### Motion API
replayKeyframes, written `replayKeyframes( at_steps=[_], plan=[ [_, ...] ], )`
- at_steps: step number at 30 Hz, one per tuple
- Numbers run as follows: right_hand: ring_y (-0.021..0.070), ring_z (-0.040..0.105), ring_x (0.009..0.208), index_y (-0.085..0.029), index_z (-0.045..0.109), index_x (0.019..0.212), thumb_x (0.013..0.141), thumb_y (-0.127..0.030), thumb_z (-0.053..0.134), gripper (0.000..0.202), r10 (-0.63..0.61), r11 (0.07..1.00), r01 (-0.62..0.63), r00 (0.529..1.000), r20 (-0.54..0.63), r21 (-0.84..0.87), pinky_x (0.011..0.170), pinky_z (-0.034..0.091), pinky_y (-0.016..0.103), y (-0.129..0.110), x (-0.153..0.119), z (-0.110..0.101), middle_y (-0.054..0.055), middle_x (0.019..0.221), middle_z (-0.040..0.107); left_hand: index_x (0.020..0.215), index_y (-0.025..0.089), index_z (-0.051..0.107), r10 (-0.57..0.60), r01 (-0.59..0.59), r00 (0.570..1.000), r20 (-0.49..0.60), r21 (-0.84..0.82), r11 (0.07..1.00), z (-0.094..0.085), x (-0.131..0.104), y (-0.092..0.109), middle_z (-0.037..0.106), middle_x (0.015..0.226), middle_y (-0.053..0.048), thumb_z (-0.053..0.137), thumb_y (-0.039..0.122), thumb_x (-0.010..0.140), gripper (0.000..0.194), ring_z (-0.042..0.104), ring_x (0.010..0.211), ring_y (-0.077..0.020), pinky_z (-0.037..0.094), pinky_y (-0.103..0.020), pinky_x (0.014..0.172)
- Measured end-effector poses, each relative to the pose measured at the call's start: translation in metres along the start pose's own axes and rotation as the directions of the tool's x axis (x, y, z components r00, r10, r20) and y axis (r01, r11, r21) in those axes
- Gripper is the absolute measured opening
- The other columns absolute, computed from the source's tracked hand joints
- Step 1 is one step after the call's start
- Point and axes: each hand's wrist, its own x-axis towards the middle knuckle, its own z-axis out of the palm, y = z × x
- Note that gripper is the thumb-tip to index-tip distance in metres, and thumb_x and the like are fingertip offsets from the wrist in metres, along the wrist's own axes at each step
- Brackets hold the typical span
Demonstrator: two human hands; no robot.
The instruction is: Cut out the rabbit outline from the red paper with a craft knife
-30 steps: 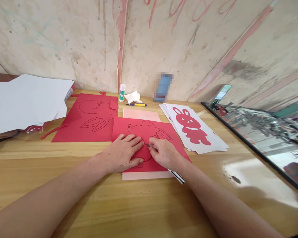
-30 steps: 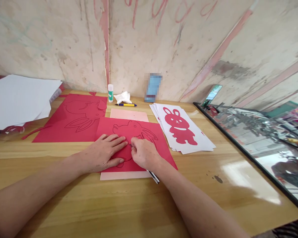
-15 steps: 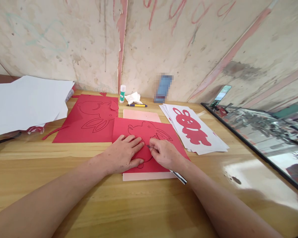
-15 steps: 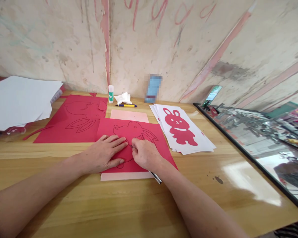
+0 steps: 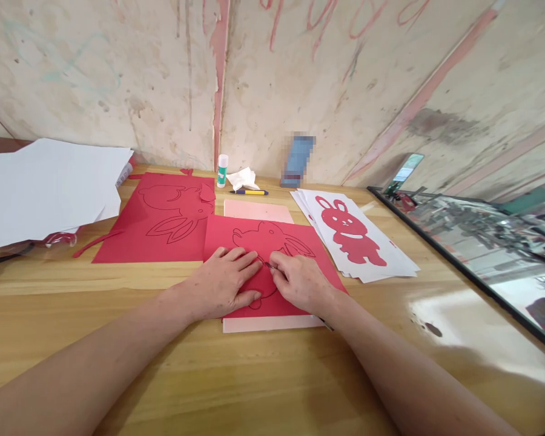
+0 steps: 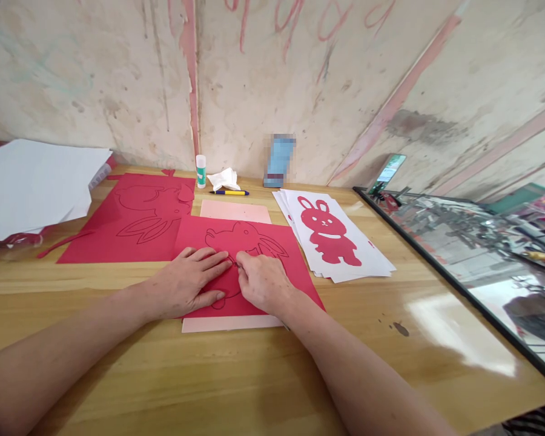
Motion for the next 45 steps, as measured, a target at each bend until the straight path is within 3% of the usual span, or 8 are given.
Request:
replayKeyframes(
  at_steps=[28,45],
  plan=[
    [0.0122,0.041,0.053,-0.02,0.054,0.081,0.08,-0.017,0.041,0.013,-0.029,0.999,0.033,0.994,0.104,-0.04,0.051,0.017,0.027,-0.004,0.006,-0.01,0.0,0.063,0.056,0.132,0.016,0.046,0.0,0.0,1.0,0.021,-0.012,1.0,-0.002,0.001,0.0,0.048,0.136,-0.009,0.033,0.053,0.093,0.055,0.043,0.119,-0.0271,0.033,-0.038,0.088],
    [0.0136,0.045,0.054,-0.02,0.055,0.085,0.081,-0.019,0.04,0.015,-0.051,0.996,0.058,0.994,0.099,-0.073,0.052,0.017,0.028,0.0,0.001,-0.005,0.001,0.063,0.058,0.133,0.018,0.045,0.0,0.0,1.0,0.01,-0.011,1.0,0.002,-0.001,-0.001,0.047,0.138,-0.008,0.032,0.055,0.093,0.055,0.043,0.12,-0.0271,0.033,-0.039,0.089]
  ],
)
